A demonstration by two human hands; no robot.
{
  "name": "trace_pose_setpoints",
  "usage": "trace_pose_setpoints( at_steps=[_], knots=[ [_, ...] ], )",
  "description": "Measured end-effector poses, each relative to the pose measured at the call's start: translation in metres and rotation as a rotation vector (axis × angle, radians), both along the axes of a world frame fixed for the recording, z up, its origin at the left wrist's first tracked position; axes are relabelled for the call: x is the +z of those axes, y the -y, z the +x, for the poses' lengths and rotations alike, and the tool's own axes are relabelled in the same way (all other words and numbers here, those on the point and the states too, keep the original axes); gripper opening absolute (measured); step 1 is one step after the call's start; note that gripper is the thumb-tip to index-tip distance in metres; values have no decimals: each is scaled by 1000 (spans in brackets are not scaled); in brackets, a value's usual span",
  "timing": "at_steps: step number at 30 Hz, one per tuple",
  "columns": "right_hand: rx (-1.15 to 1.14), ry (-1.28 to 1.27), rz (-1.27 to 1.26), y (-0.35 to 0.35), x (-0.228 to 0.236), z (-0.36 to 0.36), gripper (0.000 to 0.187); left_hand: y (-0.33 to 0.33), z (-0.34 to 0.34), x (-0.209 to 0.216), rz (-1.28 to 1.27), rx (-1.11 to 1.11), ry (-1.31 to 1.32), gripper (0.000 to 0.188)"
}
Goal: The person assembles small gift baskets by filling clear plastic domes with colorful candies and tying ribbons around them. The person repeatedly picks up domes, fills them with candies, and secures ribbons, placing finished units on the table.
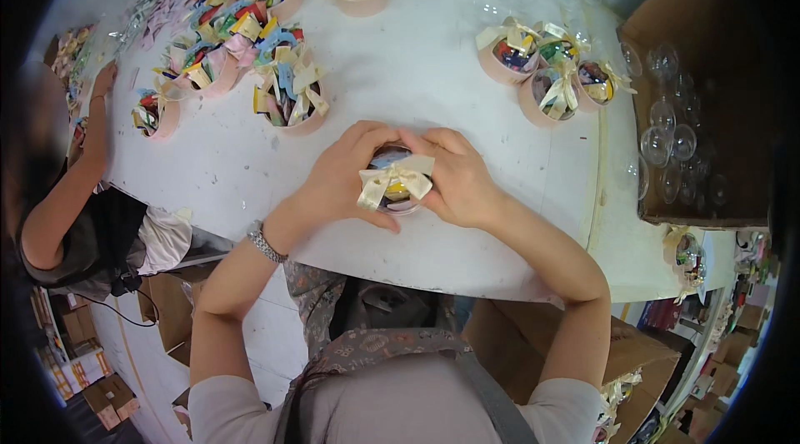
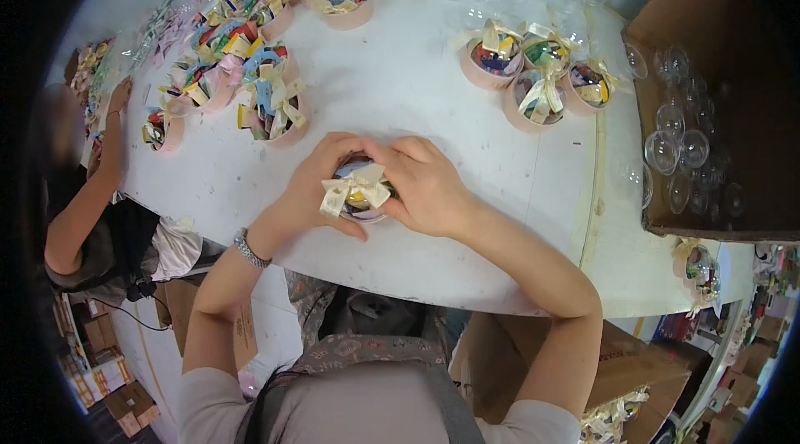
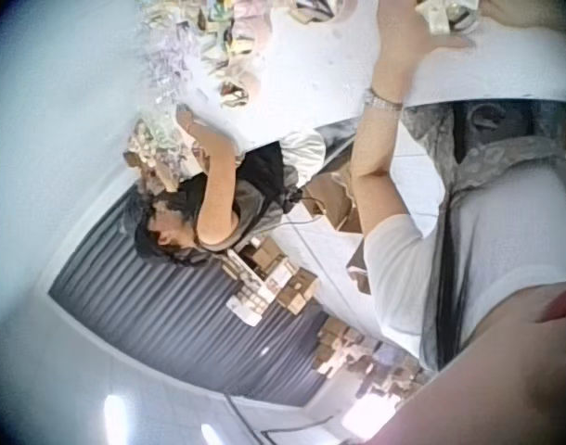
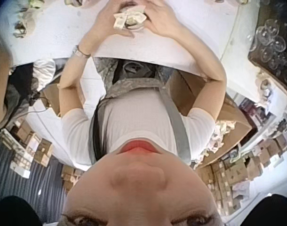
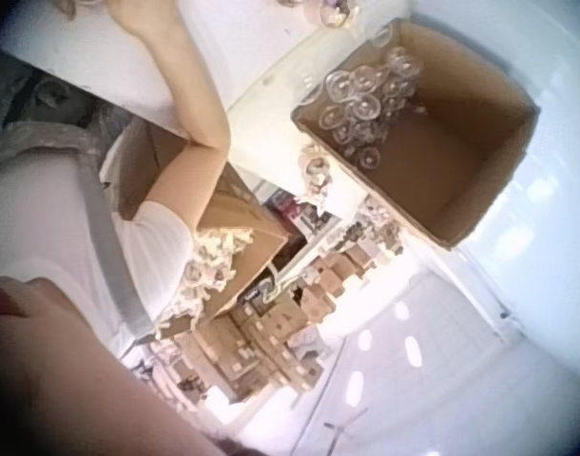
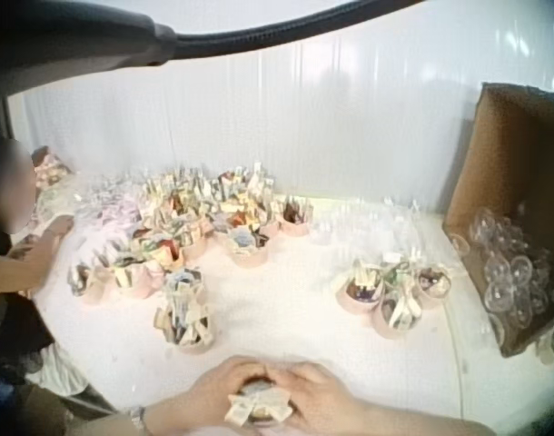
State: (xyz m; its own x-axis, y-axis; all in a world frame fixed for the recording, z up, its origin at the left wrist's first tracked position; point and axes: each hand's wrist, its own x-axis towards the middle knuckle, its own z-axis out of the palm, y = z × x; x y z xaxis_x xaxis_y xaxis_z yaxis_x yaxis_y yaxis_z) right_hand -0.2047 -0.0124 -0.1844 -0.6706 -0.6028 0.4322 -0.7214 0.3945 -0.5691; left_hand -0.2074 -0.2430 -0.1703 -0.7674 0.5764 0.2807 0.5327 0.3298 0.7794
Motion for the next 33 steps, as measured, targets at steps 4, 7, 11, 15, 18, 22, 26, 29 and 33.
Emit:
trace_pose_setpoints(
  at_steps=[4,7,11,15,18,22,26,29,33],
  knots=[
    [-113,153,-165,-6,27,-68,37,-14,5,-4,-74,215,-118,93],
    [-742,-453,379,-9,34,-142,31,-52,-18,-8,-130,241,-225,94],
    [-826,-274,981,-15,44,-205,41,-111,-46,-8,-178,312,-156,98],
    [-516,-111,30,-29,66,-195,54,-96,-34,5,-208,268,-375,101],
    [-119,602,-546,-17,95,-97,53,-6,-2,10,-333,511,-702,95],
    [36,1253,-569,-11,50,-19,45,69,-8,4,199,687,-151,94],
    [-424,435,-29,-14,20,-1,48,66,12,0,351,531,353,101],
    [-472,-43,229,-6,25,11,57,47,29,16,230,522,370,102],
    [-287,-90,241,2,13,3,65,42,-31,22,-57,401,-220,105]
  ],
)
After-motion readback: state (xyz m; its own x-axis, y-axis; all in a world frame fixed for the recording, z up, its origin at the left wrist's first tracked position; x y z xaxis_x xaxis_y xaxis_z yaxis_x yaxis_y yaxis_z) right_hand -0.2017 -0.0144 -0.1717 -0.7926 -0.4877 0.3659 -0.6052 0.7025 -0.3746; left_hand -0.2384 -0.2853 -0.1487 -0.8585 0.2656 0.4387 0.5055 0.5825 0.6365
